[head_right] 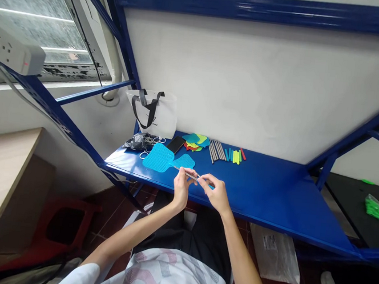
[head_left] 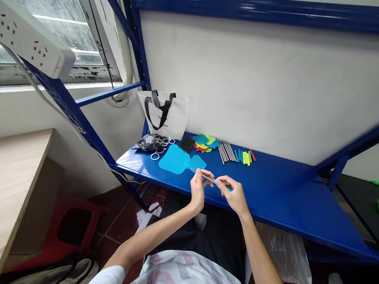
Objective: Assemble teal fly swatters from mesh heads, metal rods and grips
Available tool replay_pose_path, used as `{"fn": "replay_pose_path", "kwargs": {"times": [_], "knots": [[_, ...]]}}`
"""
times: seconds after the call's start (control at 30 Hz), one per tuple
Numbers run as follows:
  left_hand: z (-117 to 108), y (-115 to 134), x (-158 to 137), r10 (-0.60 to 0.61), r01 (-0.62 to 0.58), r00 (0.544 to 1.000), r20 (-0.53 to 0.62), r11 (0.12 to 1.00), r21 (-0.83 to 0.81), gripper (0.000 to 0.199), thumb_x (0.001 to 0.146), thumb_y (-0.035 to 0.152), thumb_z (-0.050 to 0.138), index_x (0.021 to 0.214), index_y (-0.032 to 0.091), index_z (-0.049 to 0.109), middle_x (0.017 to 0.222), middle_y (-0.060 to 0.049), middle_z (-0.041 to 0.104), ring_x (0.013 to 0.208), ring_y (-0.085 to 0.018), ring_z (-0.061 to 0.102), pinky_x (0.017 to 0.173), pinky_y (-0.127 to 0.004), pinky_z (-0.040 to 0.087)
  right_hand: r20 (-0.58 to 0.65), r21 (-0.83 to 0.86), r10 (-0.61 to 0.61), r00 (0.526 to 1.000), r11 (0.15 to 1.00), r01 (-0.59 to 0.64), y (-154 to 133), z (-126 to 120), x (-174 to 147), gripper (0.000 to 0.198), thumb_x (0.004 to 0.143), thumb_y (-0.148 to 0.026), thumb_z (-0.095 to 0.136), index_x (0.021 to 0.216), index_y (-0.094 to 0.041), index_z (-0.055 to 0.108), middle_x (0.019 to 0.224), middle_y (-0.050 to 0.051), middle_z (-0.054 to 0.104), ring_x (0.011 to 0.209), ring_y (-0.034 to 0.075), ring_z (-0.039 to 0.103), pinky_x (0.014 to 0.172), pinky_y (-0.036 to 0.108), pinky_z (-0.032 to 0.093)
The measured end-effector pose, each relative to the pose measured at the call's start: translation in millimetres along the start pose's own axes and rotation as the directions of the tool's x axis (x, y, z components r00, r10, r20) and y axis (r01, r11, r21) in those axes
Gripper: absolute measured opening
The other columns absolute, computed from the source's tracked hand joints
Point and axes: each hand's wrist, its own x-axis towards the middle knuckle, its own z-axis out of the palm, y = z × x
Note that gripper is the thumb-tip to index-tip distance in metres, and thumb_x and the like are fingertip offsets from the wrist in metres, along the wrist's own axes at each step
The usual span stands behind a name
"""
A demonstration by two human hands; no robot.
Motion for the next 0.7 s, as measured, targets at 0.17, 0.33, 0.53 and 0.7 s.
{"fn": "replay_pose_path", "kwargs": {"times": [0.17,0.33,0.53,0.7], "knots": [[-8,4,9,-0.051,0.046,0.998,0.046,0.993,0.110,0.059,0.105,0.072,0.060,0.092,0.017,0.076,0.100,-0.012,0.079,0.088,-0.023,0.077,0.067,-0.029,0.061,0.077,-0.167,-0.029,0.997,0.985,0.042,-8,-9,0,0.036,0.107,-0.058,0.063,0.113,-0.028,0.082,0.098,0.004,0.085,0.081,0.024,0.078,0.076,0.031,0.058],[-7,4,3,-0.097,0.070,0.986,0.137,0.979,0.189,0.061,0.104,0.073,0.061,0.096,0.016,0.081,0.102,-0.013,0.080,0.091,-0.025,0.077,0.069,-0.030,0.061,0.131,-0.288,-0.040,0.991,0.954,0.077,-12,-19,-6,0.033,0.110,-0.053,0.059,0.121,-0.032,0.082,0.126,0.005,0.084,0.110,0.031,0.081,0.089,0.035,0.061],[-3,14,-2,-0.109,0.062,0.961,0.253,0.980,0.189,0.060,0.098,0.074,0.071,0.087,0.016,0.082,0.094,-0.013,0.079,0.083,-0.025,0.074,0.074,-0.035,0.060,0.183,-0.395,-0.046,0.982,0.911,0.116,-21,-20,-12,0.040,0.113,-0.058,0.052,0.105,-0.032,0.082,0.102,0.005,0.086,0.090,0.029,0.080,0.071,0.032,0.049],[-8,53,26,0.026,-0.036,0.992,0.124,0.996,0.078,0.059,0.103,0.071,0.064,0.078,0.018,0.074,0.091,-0.011,0.075,0.086,-0.023,0.072,0.078,-0.034,0.058,0.182,-0.488,-0.081,0.980,0.858,0.162,-31,-28,-16,0.043,0.115,-0.058,0.049,0.095,-0.031,0.078,0.079,0.004,0.079,0.072,0.024,0.074,0.062,0.030,0.033]]}}
